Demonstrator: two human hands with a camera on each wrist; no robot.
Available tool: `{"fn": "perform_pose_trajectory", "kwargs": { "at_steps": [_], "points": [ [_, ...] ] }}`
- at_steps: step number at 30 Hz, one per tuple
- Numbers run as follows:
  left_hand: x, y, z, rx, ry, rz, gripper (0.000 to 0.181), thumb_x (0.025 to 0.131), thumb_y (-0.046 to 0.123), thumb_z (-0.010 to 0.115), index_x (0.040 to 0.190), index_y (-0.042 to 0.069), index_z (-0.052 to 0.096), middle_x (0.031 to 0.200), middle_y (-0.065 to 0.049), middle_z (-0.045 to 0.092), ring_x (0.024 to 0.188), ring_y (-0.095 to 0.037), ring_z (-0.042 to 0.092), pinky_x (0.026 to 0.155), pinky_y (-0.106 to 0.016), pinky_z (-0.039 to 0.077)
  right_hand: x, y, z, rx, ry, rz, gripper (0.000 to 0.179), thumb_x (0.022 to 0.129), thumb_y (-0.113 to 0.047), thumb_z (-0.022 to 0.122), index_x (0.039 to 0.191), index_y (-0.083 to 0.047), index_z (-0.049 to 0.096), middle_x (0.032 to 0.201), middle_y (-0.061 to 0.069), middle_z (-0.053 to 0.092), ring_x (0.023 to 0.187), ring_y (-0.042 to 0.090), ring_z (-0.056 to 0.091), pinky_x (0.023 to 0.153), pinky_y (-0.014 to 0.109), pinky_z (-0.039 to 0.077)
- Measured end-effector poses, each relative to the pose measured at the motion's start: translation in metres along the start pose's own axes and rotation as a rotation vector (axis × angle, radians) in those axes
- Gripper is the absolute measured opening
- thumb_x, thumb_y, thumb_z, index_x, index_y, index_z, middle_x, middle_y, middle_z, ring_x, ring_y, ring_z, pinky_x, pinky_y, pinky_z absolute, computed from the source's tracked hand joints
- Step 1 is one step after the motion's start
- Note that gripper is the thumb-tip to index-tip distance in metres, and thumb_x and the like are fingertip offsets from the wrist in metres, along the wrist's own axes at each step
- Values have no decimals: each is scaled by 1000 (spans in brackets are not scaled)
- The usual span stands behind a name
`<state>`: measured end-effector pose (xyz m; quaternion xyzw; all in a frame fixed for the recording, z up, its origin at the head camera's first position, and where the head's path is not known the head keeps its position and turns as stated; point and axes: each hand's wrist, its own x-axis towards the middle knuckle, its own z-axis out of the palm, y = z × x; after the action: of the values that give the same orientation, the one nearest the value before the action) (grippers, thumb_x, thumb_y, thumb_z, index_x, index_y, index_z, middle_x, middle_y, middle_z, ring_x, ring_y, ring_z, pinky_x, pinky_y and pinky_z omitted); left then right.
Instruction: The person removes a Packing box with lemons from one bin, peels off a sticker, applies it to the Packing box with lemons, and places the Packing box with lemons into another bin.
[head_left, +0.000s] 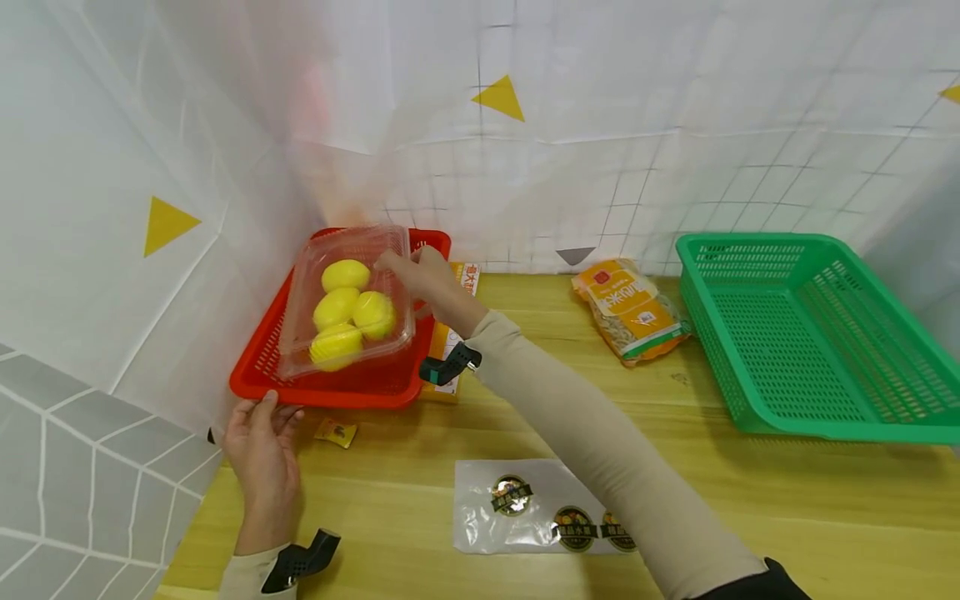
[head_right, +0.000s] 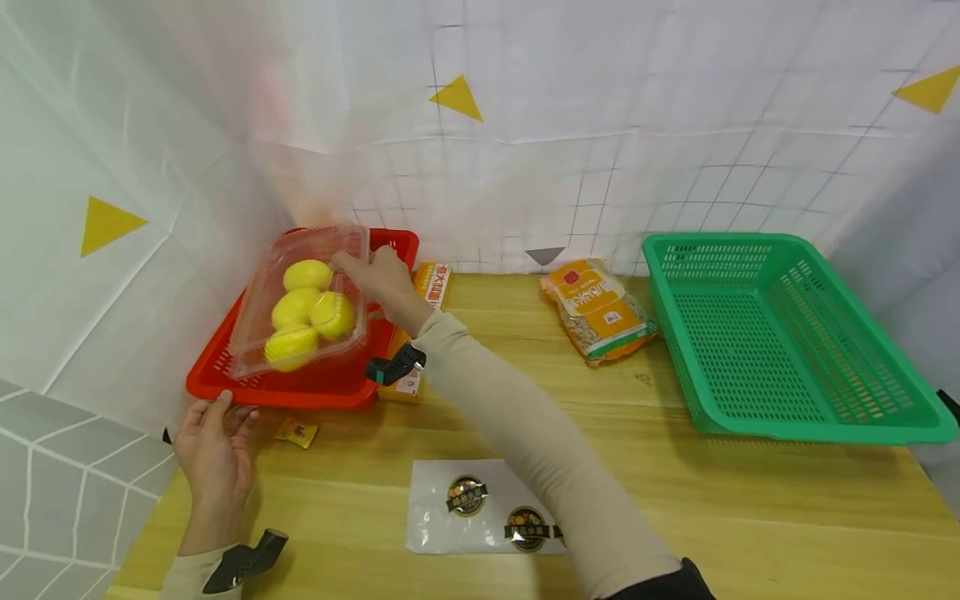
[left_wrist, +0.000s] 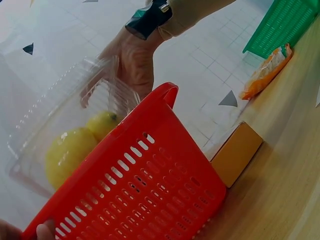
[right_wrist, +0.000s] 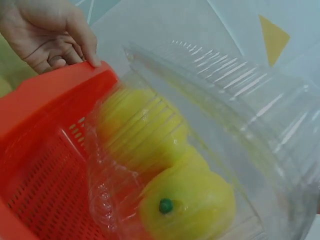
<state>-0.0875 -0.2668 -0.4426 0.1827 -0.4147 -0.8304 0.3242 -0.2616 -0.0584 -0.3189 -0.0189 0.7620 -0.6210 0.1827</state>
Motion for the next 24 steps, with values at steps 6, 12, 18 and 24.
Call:
{"fn": "perform_pose_trajectory", "kwargs": {
  "at_steps": [6, 12, 18, 24],
  "points": [
    [0, 0, 0, 1, 7, 0, 16, 99, 3, 69, 106, -8, 59, 104, -19, 62, 65, -23, 67, 64, -30, 61, -5, 0, -17, 2, -58, -48, 53, 95, -52, 69, 121, -8, 55, 121, 8, 58, 101, 28, 65, 70, 44, 63],
    [0, 0, 1, 7, 3, -5, 18, 99, 3, 70, 107, -8, 59, 105, -19, 63, 66, -23, 68, 65, -30, 62, -13, 0, -31, -29, -38, -68, 57, 98, -50, 66, 131, -6, 51, 122, 10, 58, 102, 29, 64, 74, 45, 63],
    [0, 0, 0, 12, 3, 5, 18, 100, 3, 68, 110, -9, 59, 107, -20, 63, 65, -23, 67, 64, -29, 61, -20, 2, -43, -5, -52, -78, 64, 97, -49, 68, 138, -4, 48, 128, 12, 56, 106, 32, 62, 80, 49, 61],
    [-2, 0, 0, 22, -3, 0, 20, 100, 4, 69, 111, -9, 58, 110, -21, 62, 67, -23, 67, 65, -29, 61, -28, 5, -58, 16, -68, -92, 55, 97, -48, 67, 131, -8, 52, 129, 12, 56, 108, 40, 62, 74, 45, 62]
  ]
}}
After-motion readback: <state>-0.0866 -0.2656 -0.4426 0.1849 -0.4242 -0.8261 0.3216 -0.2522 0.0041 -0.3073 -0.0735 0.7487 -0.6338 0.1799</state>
